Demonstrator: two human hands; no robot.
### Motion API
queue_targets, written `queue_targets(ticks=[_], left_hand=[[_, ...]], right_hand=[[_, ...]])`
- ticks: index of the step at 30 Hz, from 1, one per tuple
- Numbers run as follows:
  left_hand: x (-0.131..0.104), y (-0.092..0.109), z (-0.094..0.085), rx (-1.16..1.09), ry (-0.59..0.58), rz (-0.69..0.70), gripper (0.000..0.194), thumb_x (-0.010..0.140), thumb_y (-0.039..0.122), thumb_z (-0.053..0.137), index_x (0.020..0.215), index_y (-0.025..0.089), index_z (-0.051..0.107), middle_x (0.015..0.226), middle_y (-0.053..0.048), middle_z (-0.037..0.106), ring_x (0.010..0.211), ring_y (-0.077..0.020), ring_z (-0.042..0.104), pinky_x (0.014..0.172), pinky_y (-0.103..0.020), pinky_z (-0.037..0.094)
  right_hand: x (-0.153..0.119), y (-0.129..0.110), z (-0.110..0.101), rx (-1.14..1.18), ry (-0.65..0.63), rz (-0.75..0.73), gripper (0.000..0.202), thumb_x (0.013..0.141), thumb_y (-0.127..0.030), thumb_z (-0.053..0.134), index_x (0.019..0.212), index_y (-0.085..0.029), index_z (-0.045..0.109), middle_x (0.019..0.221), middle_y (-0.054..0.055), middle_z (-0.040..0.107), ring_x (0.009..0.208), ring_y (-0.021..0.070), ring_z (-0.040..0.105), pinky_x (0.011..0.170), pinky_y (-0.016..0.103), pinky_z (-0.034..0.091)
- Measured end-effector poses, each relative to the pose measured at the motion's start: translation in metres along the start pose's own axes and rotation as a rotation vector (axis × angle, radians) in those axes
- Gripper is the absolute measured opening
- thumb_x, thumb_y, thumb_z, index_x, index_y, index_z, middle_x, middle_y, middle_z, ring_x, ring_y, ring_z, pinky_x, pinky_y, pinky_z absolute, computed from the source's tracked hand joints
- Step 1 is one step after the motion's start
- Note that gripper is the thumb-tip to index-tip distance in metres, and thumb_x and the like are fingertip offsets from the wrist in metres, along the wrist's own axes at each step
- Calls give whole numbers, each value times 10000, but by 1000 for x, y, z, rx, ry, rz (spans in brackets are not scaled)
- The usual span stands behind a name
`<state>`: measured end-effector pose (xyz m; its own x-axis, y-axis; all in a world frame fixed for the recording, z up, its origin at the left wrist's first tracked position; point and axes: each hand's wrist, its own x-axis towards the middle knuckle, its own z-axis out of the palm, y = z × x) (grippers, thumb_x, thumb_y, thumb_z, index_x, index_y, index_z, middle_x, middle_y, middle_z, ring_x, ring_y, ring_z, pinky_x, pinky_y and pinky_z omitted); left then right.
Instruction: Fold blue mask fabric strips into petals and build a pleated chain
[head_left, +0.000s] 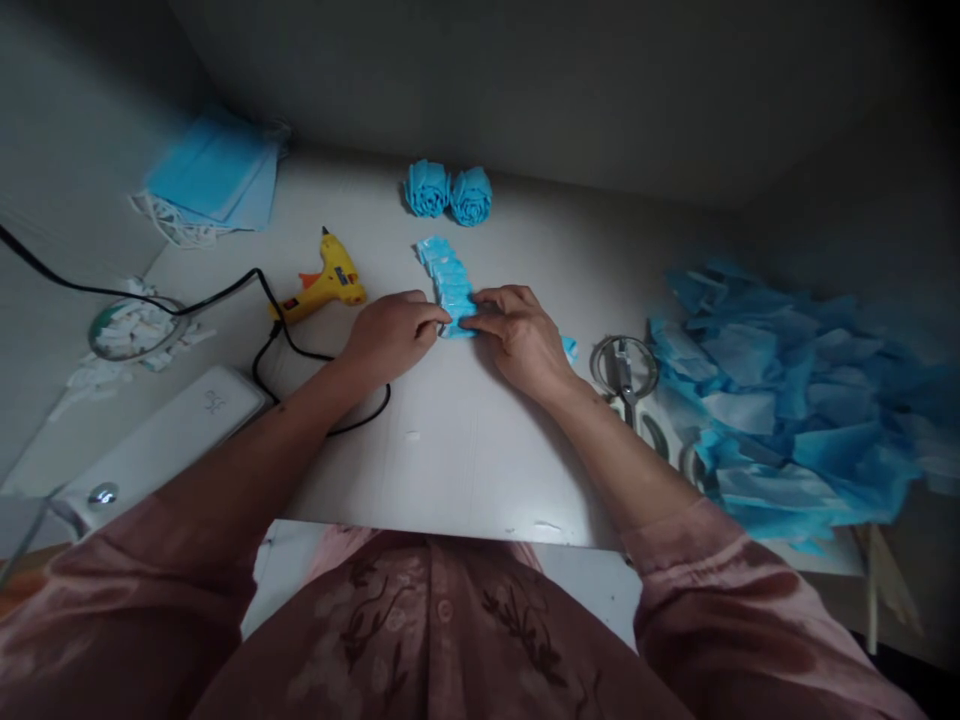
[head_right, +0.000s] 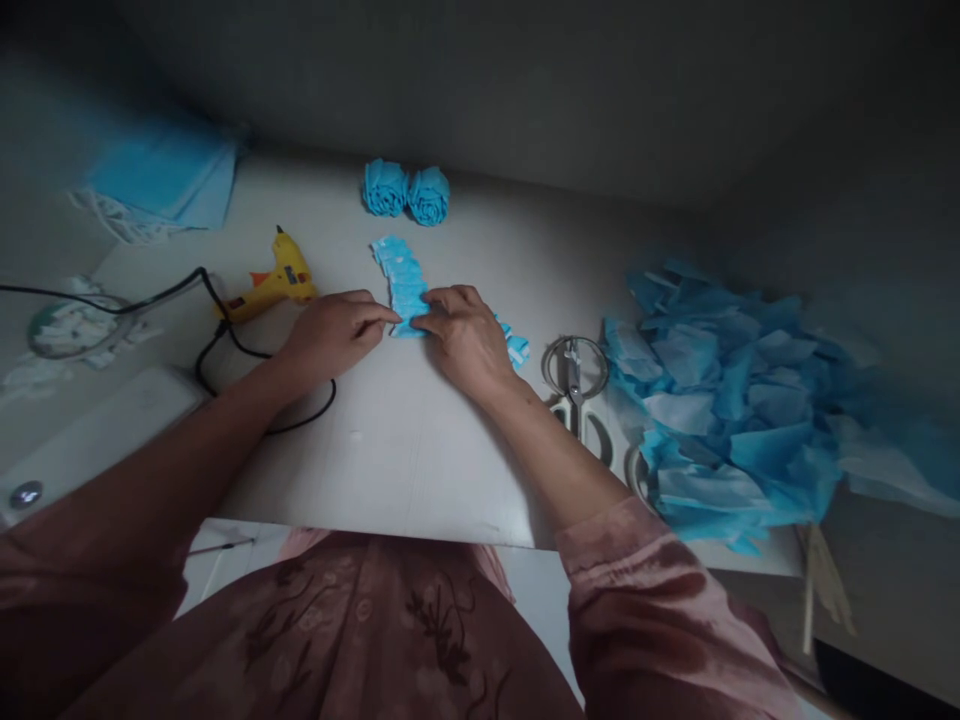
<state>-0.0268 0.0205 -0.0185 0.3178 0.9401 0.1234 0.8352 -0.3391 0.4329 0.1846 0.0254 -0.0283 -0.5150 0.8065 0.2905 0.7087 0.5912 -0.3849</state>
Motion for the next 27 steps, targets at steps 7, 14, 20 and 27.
queue_targets(ticks=[7,14,20,27], left_hand=[[3,0,0,30,-55,-23,397,874,175,456,1058,212,806,1029,-76,767,939,-220,678,806,-313,470],[2,-3,2,-35,-7,-10,328,893,254,498,1012,204,800,1016,-78,766,920,-209,673,789,-303,450],[2,-7,4,-35,-4,34,341,950,351,481,942,201,787,948,-74,747,888,-203,653,759,-298,429],[3,-8,4,-27,-24,49,339,952,311,466,991,216,789,968,-61,748,908,-197,648,781,-290,431]], right_hand=[[-1,1,1,20,30,47,429,849,-5,476,1083,-219,765,1275,100,668,1216,289,544,999,460,453],[-1,1,3,65,128,15,356,882,-37,474,1055,-208,734,1283,104,672,1229,270,554,1013,451,457],[0,-1,4,51,97,23,277,952,-166,504,1065,-219,751,1307,104,666,1250,283,544,1038,473,444],[-2,0,3,13,43,9,429,862,-38,488,1109,-256,763,1370,79,635,1293,299,510,1046,510,432]])
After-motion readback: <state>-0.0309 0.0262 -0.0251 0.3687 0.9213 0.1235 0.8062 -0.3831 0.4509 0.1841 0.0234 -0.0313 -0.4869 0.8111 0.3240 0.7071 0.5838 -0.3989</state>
